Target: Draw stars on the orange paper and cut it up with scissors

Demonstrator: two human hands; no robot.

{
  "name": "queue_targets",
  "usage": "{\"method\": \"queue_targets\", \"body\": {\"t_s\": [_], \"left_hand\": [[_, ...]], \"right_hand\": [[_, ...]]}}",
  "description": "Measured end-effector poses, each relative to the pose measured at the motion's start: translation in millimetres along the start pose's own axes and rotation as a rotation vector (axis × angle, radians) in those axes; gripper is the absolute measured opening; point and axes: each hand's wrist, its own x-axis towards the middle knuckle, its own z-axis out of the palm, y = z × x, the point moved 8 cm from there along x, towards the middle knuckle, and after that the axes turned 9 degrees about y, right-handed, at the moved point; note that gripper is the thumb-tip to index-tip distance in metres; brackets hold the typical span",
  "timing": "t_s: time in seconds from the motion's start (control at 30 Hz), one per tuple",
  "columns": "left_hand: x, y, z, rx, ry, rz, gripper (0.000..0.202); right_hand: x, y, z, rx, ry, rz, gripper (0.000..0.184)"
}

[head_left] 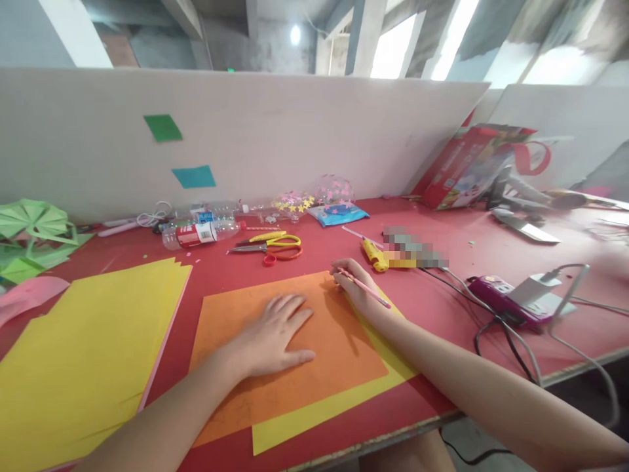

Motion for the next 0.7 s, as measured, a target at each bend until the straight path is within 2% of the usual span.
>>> {"method": "queue_targets", "body": {"t_s": [0.17,0.33,0.47,0.6,0.7], "left_hand": [[2.2,1.2,0.8,-0.035,0.025,-0.012,0.069],[1.0,5.6,7.9,-0.077,0.001,-0.002,0.072],[-0.6,6.8,12.4,-0.076,-0.040,-0.009,0.076],[0.7,10.0,9.4,-0.077,-0.025,0.008,0.075],[1.4,14.1,7.4,-0.055,-0.058,0.000,0.076]], "right_hand": [[-5.8,-13.1,0.2,-0.109,-0.043,-0.051,0.022],[-10.5,-21.4,4.4,-0.090,-0.093,-0.118,0.022],[-10.4,-24.1,7.7,-0.082,-0.131,-0.111,0.022],[-9.4,-25.8,8.3,-0.060,-0.156,-0.080,0.019],[-7.7,-23.0,10.0,-0.004,-0.150,-0.092,0.018]]}}
